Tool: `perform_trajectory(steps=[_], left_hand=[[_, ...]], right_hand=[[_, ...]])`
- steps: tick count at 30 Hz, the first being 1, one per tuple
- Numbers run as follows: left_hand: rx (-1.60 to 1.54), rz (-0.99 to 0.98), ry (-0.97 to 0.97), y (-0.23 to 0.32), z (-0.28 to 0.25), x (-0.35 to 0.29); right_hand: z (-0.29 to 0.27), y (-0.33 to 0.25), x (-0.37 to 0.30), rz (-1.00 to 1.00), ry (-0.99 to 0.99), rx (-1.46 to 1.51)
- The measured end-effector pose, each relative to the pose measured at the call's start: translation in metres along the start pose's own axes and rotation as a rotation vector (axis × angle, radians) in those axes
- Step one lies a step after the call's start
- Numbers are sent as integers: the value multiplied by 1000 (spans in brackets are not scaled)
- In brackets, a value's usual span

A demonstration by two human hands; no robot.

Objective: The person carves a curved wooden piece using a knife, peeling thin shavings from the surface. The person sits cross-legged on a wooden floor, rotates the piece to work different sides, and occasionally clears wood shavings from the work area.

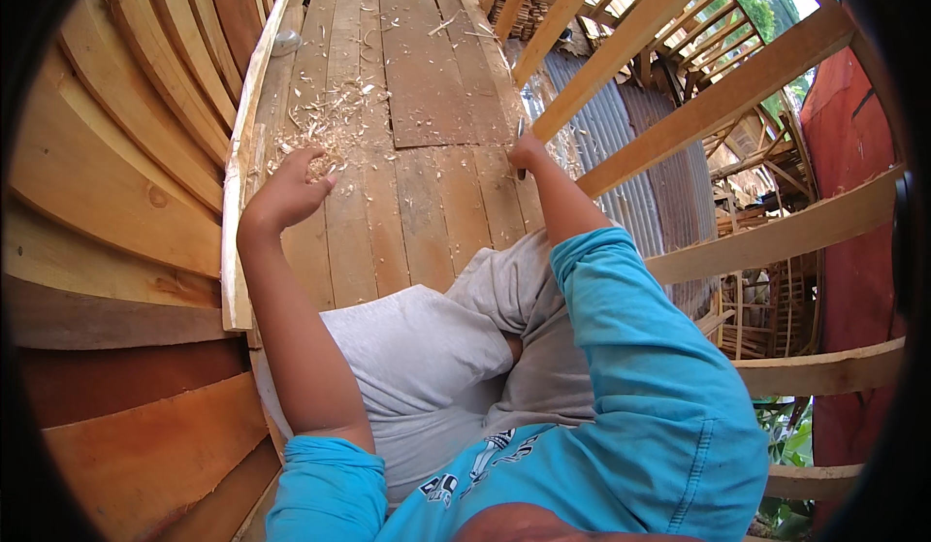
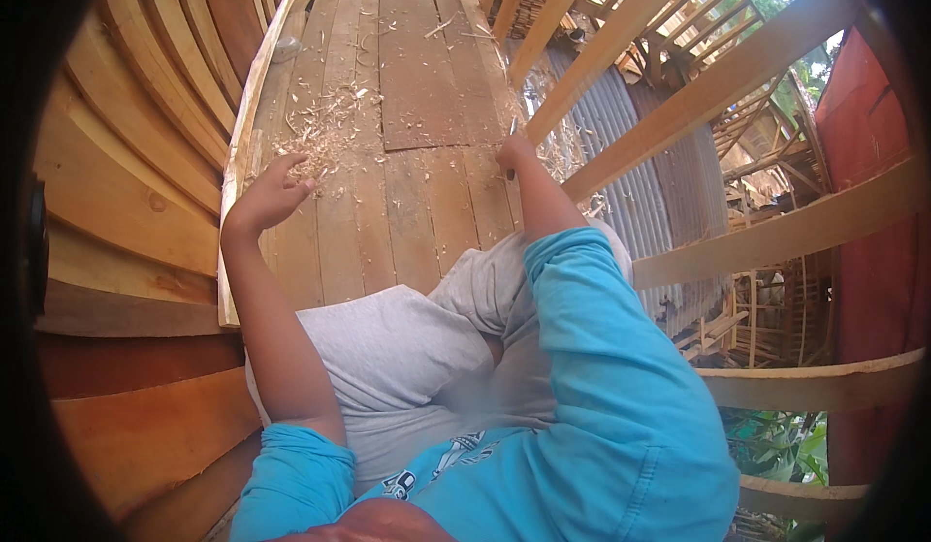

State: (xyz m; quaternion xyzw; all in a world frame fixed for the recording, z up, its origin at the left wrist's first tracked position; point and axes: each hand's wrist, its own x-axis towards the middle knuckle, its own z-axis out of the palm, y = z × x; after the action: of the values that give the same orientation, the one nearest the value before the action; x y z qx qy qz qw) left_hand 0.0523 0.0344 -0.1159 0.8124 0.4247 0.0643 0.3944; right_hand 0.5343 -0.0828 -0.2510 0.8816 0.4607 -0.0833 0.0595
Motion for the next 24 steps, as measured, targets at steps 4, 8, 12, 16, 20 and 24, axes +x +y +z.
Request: perform_trajectory(steps=[4, 8, 12, 16, 20, 24], left_hand=[[26, -64, -33, 1, -6, -4], [44, -49, -4, 9, -7, -7], [79, -112, -69, 15, 6, -10], [73, -137, -130, 18, 6, -8], [106, -161, -92, 23, -3, -10], [131, -154, -51, 14, 1, -8]], right_hand=[[7, -72, -14, -122, -81, 209], [-30, -99, -14, -115, -275, 745], [-37, -54, 24, 99, -3, 527], [-11, -46, 51, 62, 37, 351], [3, -158, 5, -238, -118, 370], [-16, -193, -26, -181, -139, 655]])
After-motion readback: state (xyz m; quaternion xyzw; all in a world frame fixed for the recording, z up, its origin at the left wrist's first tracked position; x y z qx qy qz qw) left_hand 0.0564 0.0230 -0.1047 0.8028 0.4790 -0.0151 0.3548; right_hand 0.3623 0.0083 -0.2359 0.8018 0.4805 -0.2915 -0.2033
